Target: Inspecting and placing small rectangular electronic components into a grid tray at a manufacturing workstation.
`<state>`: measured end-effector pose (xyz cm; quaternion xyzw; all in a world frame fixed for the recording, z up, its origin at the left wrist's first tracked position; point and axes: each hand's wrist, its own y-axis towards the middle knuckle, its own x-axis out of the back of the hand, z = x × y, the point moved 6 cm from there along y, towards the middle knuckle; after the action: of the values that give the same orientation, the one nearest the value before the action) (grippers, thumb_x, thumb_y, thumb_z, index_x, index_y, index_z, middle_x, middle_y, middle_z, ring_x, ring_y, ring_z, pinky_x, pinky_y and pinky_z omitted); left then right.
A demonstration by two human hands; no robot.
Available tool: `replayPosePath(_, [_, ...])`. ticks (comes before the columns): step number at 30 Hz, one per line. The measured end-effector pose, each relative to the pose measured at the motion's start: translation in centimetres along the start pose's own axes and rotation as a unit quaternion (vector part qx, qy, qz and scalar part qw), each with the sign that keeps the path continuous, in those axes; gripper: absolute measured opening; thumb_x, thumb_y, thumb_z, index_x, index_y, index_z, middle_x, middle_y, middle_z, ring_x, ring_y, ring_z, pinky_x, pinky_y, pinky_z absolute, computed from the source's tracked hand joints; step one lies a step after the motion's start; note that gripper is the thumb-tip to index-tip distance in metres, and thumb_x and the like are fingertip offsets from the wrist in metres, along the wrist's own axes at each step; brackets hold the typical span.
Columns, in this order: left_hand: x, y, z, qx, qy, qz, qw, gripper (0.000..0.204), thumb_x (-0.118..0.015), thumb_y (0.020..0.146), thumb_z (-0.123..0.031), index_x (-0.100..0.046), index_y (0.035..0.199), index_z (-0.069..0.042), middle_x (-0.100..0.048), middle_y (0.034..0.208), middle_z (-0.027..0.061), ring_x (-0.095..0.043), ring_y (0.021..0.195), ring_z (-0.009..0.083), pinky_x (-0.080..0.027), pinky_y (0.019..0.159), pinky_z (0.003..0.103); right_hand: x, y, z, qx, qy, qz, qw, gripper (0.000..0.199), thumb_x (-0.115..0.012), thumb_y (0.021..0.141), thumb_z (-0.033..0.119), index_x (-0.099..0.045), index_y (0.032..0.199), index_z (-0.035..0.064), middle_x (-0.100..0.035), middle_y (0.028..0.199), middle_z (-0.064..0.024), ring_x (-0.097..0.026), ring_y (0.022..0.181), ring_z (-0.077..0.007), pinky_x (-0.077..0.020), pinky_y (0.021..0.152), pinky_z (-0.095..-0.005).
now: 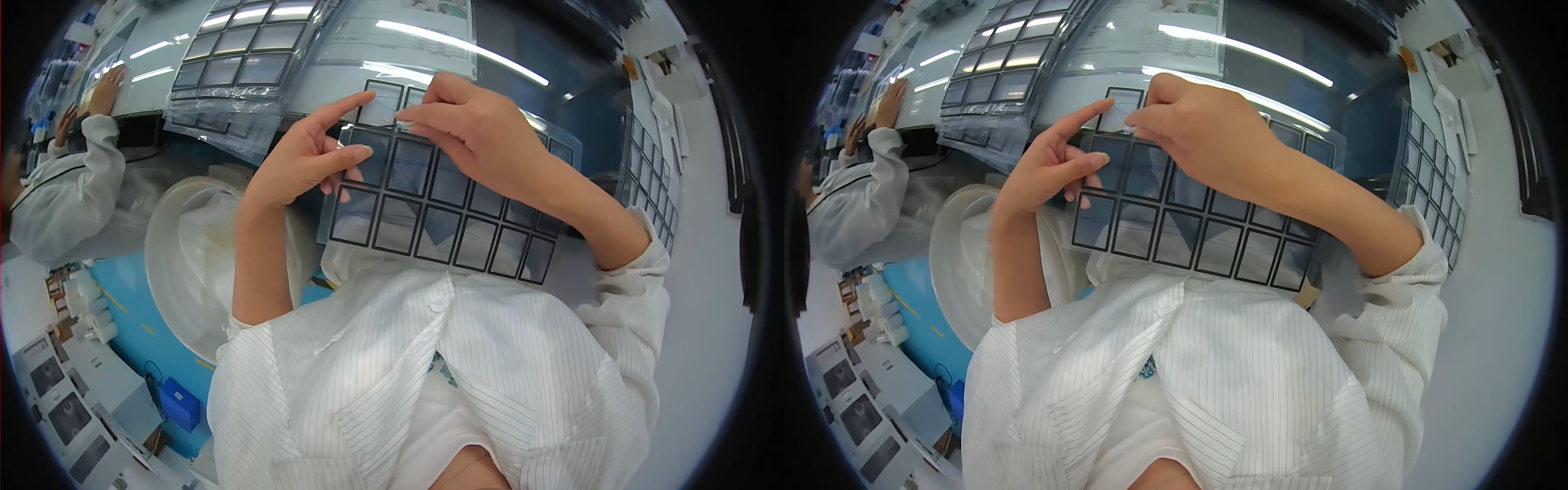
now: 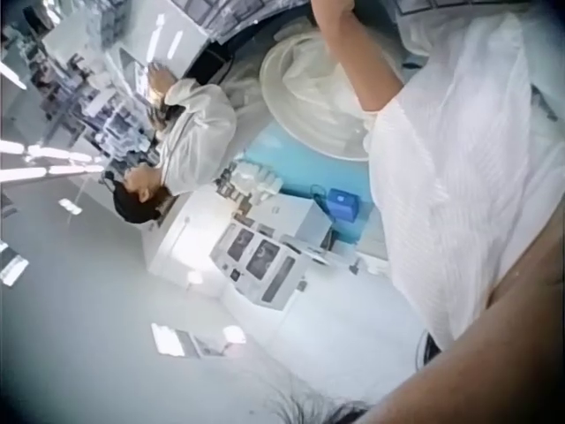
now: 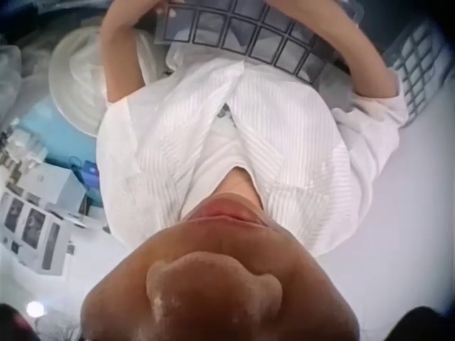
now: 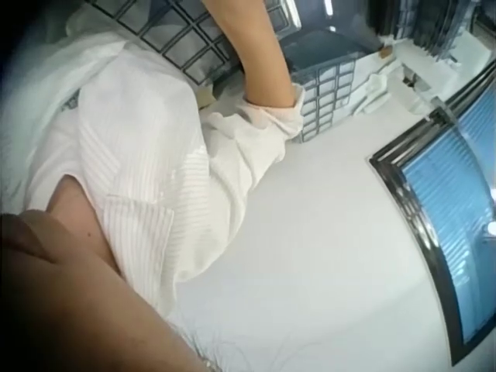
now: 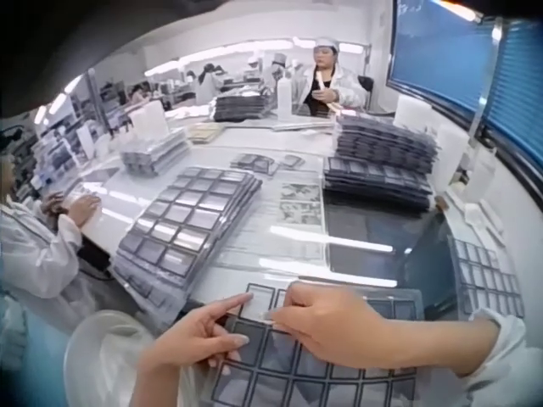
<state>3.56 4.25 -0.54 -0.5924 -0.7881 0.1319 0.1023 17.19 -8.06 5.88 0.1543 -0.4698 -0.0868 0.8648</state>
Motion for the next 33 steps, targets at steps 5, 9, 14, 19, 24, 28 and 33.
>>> replayPosePath(5, [-0.1, 0.0, 0.6, 0.009, -0.034, 0.001, 0.999, 0.072, -0.071, 0.084, -0.011, -0.036, 0.147, -0.014, -0.065, 0.062, 0.0017, -0.058, 0.045, 0.0067, -0.040, 0.043, 0.017, -1.4, 1.0, 0.4, 0.021, -0.038, 0.013, 0.999, 0.019, -0.067, 0.084, 0.007, -0.069, 0.103, 0.0086, -0.055, 0.080, -0.0050, -0.059, 0.066, -0.0216, -0.0475, 0.059, -0.0318])
replayPosePath(9, [-0.1, 0.0, 0.7, 0.003, -0.037, 0.005, 0.999, 0.073, -0.071, 0.084, -0.011, -0.036, 0.147, -0.014, -0.065, 0.063, 0.0018, -0.058, 0.046, 0.0067, -0.040, 0.043, 0.016, -1.9, 1.4, 0.5, 0.034, -0.044, 0.020, 0.998, 0.017, -0.067, 0.083, 0.008, -0.069, 0.100, 0.0078, -0.056, 0.081, -0.0058, -0.060, 0.067, -0.0221, -0.0485, 0.060, -0.0320])
replayPosePath(14, [0.0, 0.1, 0.7, 0.002, -0.038, 0.008, 0.999, 0.073, -0.072, 0.084, -0.011, -0.035, 0.147, -0.012, -0.066, 0.064, 0.0026, -0.058, 0.046, 0.0068, -0.040, 0.042, 0.016, -2.5, 2.2, 0.4, 0.042, -0.053, 0.036, 0.997, 0.016, -0.067, 0.083, 0.007, -0.068, 0.099, 0.0071, -0.056, 0.081, -0.0061, -0.061, 0.068, -0.0228, -0.0488, 0.060, -0.0322])
replayPosePath(19, [0.3, 0.2, 0.9, 0.005, -0.041, 0.013, 0.999, 0.070, -0.073, 0.084, -0.013, -0.040, 0.146, -0.017, -0.066, 0.064, 0.0021, -0.061, 0.049, 0.0076, -0.040, 0.044, 0.016, -3.2, 2.5, 0.4, 0.053, -0.051, 0.030, 0.997, 0.011, -0.067, 0.081, 0.008, -0.067, 0.093, 0.0059, -0.056, 0.080, -0.0072, -0.061, 0.070, -0.0255, -0.0489, 0.062, -0.0351])
replayPosePath(24, [0.2, 0.0, 0.8, 0.007, -0.039, 0.003, 0.999, 0.070, -0.074, 0.083, -0.013, -0.042, 0.145, -0.017, -0.066, 0.063, 0.0021, -0.061, 0.049, 0.0073, -0.040, 0.044, 0.017, -3.2, 3.2, 0.9, 0.031, -0.071, 0.067, 0.995, 0.009, -0.066, 0.080, 0.007, -0.066, 0.088, 0.0040, -0.059, 0.081, -0.0089, -0.062, 0.072, -0.0276, -0.0489, 0.063, -0.0371])
replayPosePath(28, [0.4, 0.4, 1.5, 0.016, -0.036, 0.000, 0.999, 0.071, -0.074, 0.083, -0.014, -0.041, 0.145, -0.018, -0.066, 0.063, 0.0020, -0.059, 0.048, 0.0062, -0.039, 0.044, 0.017, -4.1, 3.9, 0.7, 0.018, -0.078, 0.098, 0.992, 0.006, -0.065, 0.079, 0.006, -0.066, 0.084, 0.0027, -0.060, 0.083, -0.0102, -0.062, 0.074, -0.0290, -0.0493, 0.065, -0.0382])
replayPosePath(33, [0.3, 0.1, 1.2, 0.014, -0.055, 0.003, 0.998, 0.071, -0.074, 0.083, -0.014, -0.040, 0.146, -0.017, -0.066, 0.063, 0.0021, -0.057, 0.047, 0.0053, -0.039, 0.044, 0.017, -3.0, 3.7, 1.1, -0.001, -0.101, 0.136, 0.986, 0.006, -0.065, 0.079, 0.006, -0.066, 0.084, 0.0034, -0.060, 0.083, -0.0101, -0.063, 0.075, -0.0289, -0.0495, 0.065, -0.0384])
